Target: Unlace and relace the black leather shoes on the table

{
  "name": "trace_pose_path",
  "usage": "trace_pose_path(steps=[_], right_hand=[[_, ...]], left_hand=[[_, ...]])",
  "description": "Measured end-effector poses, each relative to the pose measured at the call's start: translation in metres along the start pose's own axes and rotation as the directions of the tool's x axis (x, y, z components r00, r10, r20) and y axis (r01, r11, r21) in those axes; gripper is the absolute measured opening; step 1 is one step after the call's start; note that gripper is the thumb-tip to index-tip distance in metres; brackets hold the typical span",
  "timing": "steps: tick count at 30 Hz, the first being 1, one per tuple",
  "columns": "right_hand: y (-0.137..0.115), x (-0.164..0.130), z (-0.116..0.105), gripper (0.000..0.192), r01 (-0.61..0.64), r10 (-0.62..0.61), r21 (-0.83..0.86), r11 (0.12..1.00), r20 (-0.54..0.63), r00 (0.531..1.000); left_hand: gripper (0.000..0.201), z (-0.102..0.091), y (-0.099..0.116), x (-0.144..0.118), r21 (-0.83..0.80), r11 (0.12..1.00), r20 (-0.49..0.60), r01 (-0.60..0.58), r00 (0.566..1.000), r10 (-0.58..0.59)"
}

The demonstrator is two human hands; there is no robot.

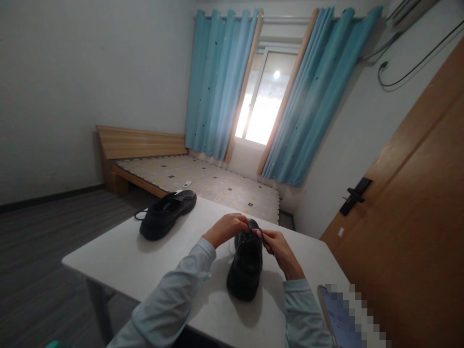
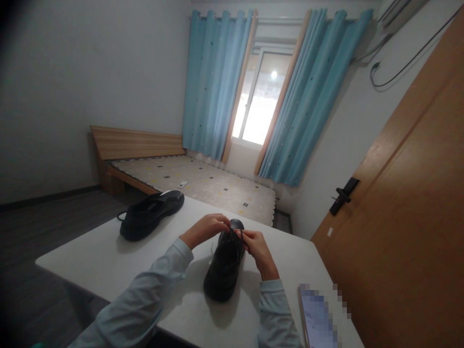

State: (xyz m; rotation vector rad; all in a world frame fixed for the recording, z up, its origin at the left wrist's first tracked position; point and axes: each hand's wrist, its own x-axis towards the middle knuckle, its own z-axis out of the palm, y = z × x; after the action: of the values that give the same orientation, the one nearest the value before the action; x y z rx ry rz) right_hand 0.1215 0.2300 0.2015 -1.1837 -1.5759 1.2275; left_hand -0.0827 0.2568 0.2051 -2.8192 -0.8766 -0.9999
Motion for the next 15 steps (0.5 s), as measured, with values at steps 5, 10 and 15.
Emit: trace_pose_path(steps=[5,10,15], right_hand=[[0.002,0.003,0.004,0.047,0.125,-0.132,-0.157,0.980,-0.036,0.991],[0.004,0.006,0.003,0.043,0.174,-0.190,-0.276,0.945,-0.031,0.981],[0.002,0.005,0.003,0.042,0.202,-0.221,-0.340,0.919,-0.018,0.975]], left_hand=[[0.013,0.000,0.004,0.000,0.088,0.996,0.000,-0.014,1.000,0.014],[0.019,0.009,0.007,0.001,0.114,0.993,-0.054,0.001,0.999,0.005],[0.019,0.022,0.008,0.003,-0.104,0.986,-0.173,0.130,0.974,-0.147]])
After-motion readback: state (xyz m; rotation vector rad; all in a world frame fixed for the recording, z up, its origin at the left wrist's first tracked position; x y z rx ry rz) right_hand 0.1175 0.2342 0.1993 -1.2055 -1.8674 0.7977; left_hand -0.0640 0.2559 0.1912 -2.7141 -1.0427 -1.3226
